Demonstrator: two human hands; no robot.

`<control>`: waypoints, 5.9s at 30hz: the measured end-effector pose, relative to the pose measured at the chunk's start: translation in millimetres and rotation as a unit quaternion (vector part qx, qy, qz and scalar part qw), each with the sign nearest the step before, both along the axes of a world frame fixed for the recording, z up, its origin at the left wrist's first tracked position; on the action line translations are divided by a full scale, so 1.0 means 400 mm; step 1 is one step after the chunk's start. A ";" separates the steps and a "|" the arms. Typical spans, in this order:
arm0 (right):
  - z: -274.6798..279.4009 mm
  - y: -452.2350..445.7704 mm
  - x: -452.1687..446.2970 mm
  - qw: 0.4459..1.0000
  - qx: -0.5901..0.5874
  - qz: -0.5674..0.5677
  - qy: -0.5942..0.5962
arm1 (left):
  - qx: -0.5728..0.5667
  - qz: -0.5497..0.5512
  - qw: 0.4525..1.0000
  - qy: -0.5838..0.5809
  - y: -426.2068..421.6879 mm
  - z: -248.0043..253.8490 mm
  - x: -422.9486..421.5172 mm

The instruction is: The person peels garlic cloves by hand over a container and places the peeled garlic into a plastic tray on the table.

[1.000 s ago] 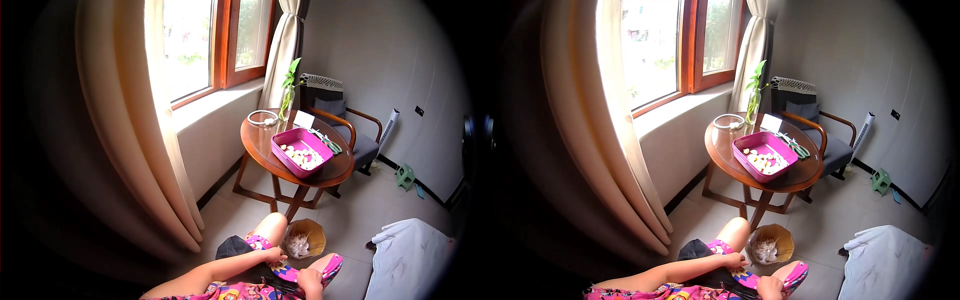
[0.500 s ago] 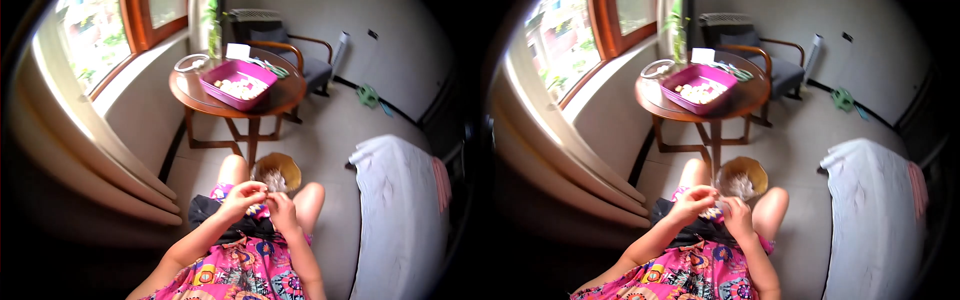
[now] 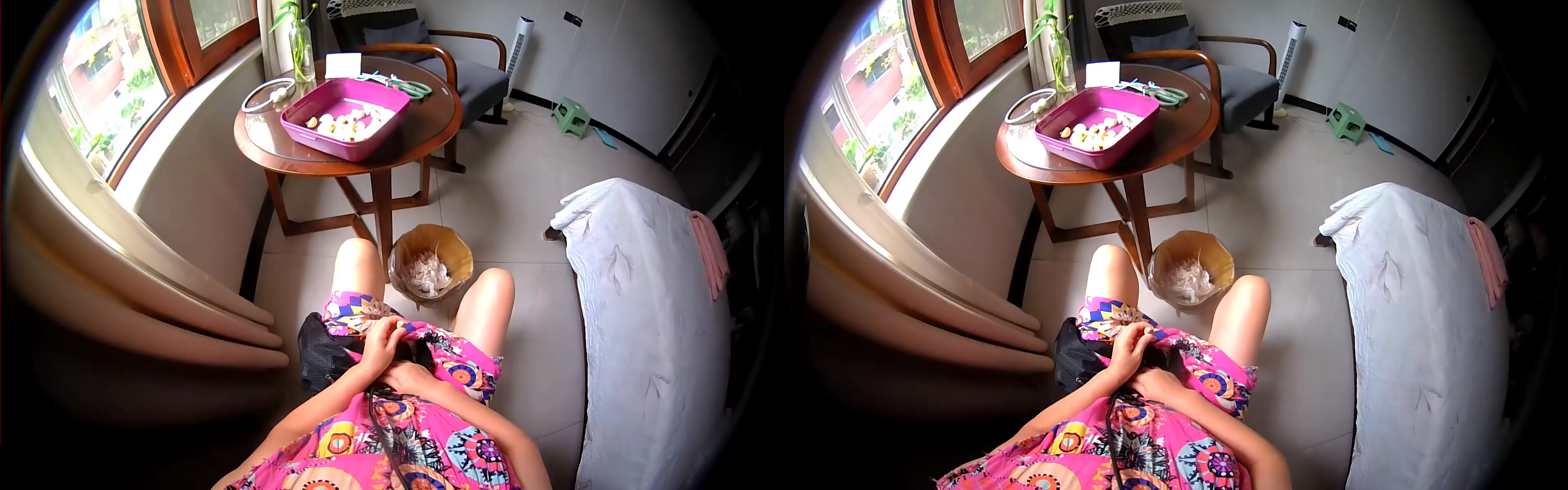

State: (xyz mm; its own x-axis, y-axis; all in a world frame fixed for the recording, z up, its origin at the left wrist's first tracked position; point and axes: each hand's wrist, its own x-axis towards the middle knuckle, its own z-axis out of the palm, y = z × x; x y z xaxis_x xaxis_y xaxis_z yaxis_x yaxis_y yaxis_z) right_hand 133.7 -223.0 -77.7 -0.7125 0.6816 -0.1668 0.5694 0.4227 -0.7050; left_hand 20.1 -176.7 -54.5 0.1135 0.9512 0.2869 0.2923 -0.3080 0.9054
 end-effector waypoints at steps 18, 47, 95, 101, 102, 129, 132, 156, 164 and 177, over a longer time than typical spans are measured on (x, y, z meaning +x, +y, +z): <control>0.363 0.066 -0.158 0.923 -0.170 -0.041 0.344 | -0.122 0.243 0.928 -0.254 0.065 -0.113 -0.546; 0.322 -0.103 0.368 0.983 0.000 -0.166 0.074 | -0.049 -0.122 0.936 0.327 0.026 0.124 -0.178; 0.518 0.010 0.100 0.807 -0.103 -0.375 0.444 | 0.116 -0.179 0.966 -0.143 -0.010 0.401 0.006; 0.504 0.030 0.114 0.794 -0.117 -0.367 0.471 | 0.185 -0.144 0.971 -0.056 0.014 0.437 0.027; 0.513 0.036 0.119 0.803 -0.103 -0.371 0.455 | 0.193 -0.145 0.969 -0.052 0.028 0.438 0.030; 0.393 0.586 0.283 0.850 -0.133 -0.386 0.334 | 0.212 -0.069 0.975 -0.011 0.502 0.264 0.194; 0.375 0.597 0.280 0.832 -0.138 -0.387 0.372 | 0.177 -0.074 0.980 -0.043 0.519 0.271 0.199; 0.290 0.635 0.313 0.881 0.071 -0.440 0.158 | -0.233 -0.151 0.908 -0.313 0.532 0.235 0.208; 0.330 0.610 0.315 0.841 -0.070 -0.415 0.340 | -0.206 -0.132 0.943 -0.226 0.531 0.212 0.233; 0.318 0.604 0.346 0.857 -0.093 -0.393 0.319 | 0.054 -0.115 0.992 0.007 0.525 0.233 0.248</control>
